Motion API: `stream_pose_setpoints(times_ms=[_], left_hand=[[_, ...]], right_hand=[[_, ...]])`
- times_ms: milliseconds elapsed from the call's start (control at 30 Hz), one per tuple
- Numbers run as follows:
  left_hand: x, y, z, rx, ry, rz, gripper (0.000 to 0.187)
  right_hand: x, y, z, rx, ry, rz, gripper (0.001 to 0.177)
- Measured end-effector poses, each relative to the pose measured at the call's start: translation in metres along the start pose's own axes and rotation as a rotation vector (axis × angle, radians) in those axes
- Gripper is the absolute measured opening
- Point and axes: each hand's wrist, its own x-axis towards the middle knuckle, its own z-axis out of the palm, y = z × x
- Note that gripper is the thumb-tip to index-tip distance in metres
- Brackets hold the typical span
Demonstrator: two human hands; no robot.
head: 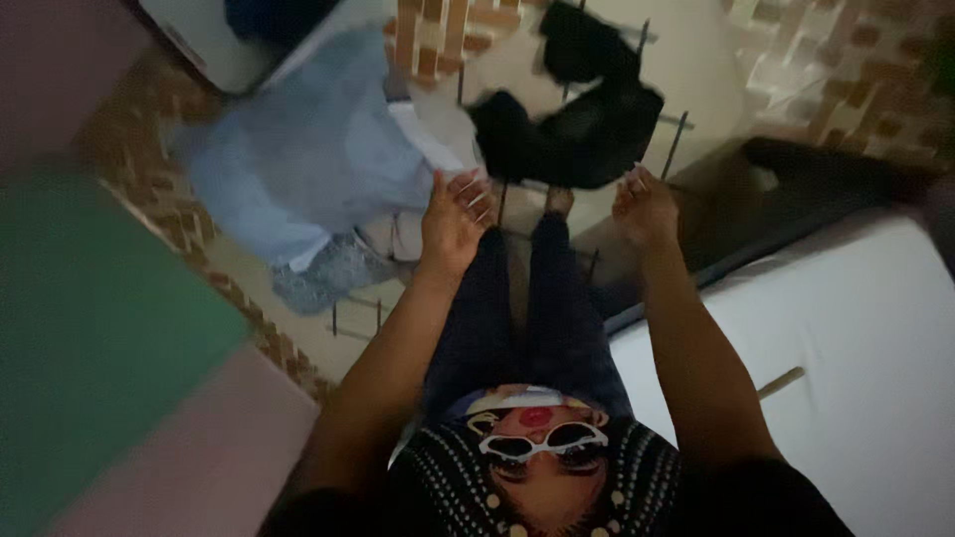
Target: The person places pairs of shoes into a shoe rack and closes a drawer, then picks up clothes from the bedroom floor and folds jeans and dark garments, placing the folded items into a laundry basket. They then pick up a wooden spoon from the bed and smooth the bed sheet with their hand.
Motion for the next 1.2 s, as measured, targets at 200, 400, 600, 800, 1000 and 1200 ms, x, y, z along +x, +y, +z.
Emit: stream_pose_setpoints(times_ms=[200,400,600,800,1000,1200], left_hand=[[0.02,-0.052,-0.024,-0.004,0.16,-0.036,0.051],[0.029,-0.089,-0.058,0.037,0.303,-0.114,0.056],[0.036,-0.126,-0.075,0.213,0.439,-0.231,0.064],[0.059,-0.144,-0.086,0.211,0.595,-0.382,0.067],[0.064,-0.156,-0.103,0.175,0.477,-0.33,0.071],[0.048,-0.193,-0.109,0.072,0.396,-0.381,0.067]], right_hand=[[0.015,0.066,-0.044,-0.479,0.296,0.134,0.044],[0.011,0.091,-0.052,-0.757,0.331,0.198,0.045],[0.07,0.08,-0.07,-0.863,0.318,0.112,0.047],[0.134,0.076,-0.086,-0.934,0.3,0.038,0.048],[0.18,0.083,-0.1,-1.043,0.281,0.026,0.05],[0.242,0.087,-0.116,-1.42,0.224,-0.04,0.052]])
